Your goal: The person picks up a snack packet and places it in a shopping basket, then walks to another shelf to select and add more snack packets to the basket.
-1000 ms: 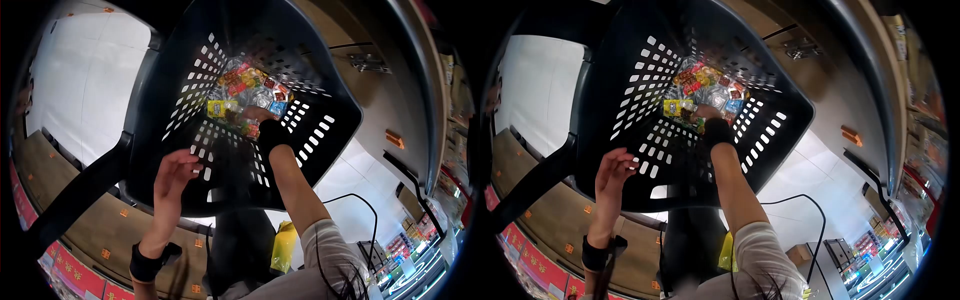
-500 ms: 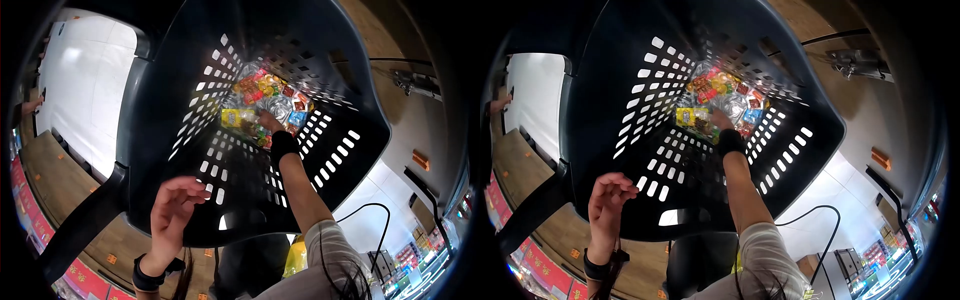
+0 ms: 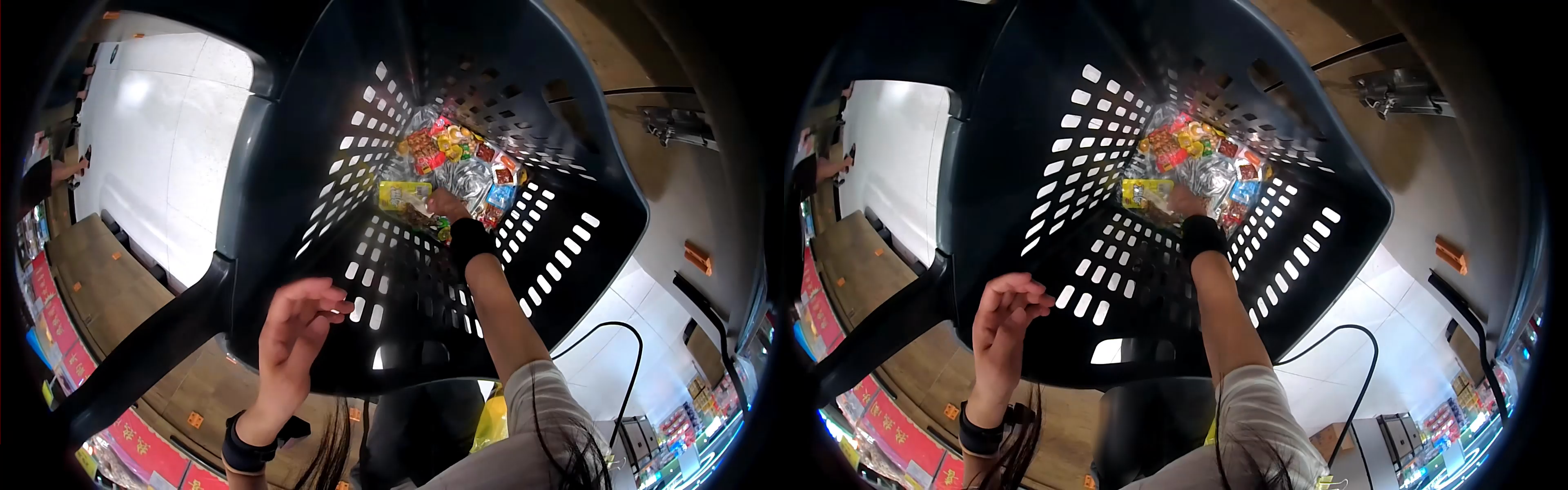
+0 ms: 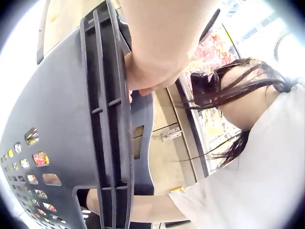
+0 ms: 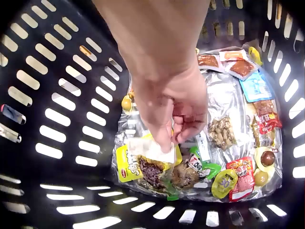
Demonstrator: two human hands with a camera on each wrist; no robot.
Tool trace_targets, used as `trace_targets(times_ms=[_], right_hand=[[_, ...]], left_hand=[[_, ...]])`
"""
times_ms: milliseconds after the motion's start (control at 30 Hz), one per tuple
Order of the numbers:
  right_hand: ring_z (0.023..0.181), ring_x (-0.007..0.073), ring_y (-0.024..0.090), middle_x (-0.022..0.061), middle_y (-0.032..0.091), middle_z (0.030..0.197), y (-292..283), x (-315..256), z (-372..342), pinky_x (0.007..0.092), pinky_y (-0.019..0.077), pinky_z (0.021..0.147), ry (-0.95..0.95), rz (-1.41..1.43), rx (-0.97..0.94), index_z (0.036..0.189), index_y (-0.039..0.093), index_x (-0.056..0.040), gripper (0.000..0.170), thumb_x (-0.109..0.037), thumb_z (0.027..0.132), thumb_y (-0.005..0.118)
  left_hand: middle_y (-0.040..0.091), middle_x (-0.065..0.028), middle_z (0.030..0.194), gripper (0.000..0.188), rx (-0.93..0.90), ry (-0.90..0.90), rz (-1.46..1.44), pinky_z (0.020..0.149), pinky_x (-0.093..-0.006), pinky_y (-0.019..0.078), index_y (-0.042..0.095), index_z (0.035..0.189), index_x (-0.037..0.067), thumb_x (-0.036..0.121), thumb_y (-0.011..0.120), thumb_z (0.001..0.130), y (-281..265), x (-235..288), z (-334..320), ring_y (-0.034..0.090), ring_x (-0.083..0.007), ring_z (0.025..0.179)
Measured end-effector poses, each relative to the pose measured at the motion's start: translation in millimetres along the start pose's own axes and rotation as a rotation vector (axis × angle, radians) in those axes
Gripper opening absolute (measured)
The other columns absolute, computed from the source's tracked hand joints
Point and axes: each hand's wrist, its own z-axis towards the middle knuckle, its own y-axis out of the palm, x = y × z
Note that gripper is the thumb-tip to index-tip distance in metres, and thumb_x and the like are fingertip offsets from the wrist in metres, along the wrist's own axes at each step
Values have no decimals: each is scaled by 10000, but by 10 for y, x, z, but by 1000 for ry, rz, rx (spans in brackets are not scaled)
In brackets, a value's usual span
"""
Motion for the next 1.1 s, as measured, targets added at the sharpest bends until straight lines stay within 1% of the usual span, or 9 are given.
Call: trace_targets(times_ms=[100,333,433,467,500,600,700,833,1100], right_hand=[[707,277,582,121,629,777,-297,-97,-21,360,455,668,273,473,-340,792,630,-46,229,-232,662,605],[777,267,582,139,609,772,-1606,-1079,-740,357,450,688,64,69,-82,801,621,-45,244,-227,640,601],[696,266,578,129,599,744,-1469,-692,-805,351,452,624,-539,-317,174,821,613,-42,284,-251,629,603],[591,219,557,104,567,651,-1990,-1191,-1084,326,441,542,49,197,-95,795,586,-36,234,-214,644,609],[540,165,522,72,524,580,-2039,-1266,-1209,302,425,500,112,488,-34,709,528,-40,136,-144,667,606],[524,129,491,26,483,574,-2403,-1680,-1828,277,409,473,-54,677,142,675,458,-55,143,-85,691,597],[516,107,461,-3,454,599,-2860,-2333,-2563,255,398,464,139,1075,196,675,452,-64,139,-73,722,582],[576,91,458,1,462,651,-3393,-2890,-3480,249,431,535,160,1070,221,687,449,-78,115,-67,793,495],[929,235,573,113,554,1006,-4605,-4132,-5005,412,477,838,-240,1525,244,989,496,17,233,-3,792,373]], left_hand=[[508,-87,1064,329,20,-8,6,846,-294,387,410,1148,13,-38,365,826,48,109,-68,525,-188,968],[507,-72,1044,333,-14,24,-9,837,-270,390,430,1128,22,-85,356,822,270,689,-461,515,-164,951],[502,-74,1038,315,-52,64,6,844,-262,387,427,1124,14,-83,387,827,364,1039,-667,510,-161,956],[502,-75,1038,310,-65,91,18,845,-261,387,427,1123,13,-79,394,829,394,1144,-737,509,-161,958],[502,-76,1039,305,-77,119,28,846,-260,387,426,1122,13,-74,402,831,429,1248,-810,509,-161,960],[514,-79,1030,271,-113,157,125,839,-264,397,441,1105,4,-32,432,836,524,1503,-1046,526,-164,948],[514,-79,1034,226,-175,274,314,823,-261,408,495,1041,9,-6,497,816,639,1814,-1301,526,-156,953],[480,-148,1093,294,-133,596,730,847,-332,401,507,1036,24,32,573,750,840,2272,-1703,475,-312,1012],[414,-157,1210,531,-124,869,976,930,-380,351,427,1160,19,139,662,699,1072,2785,-2369,416,-324,1107]])
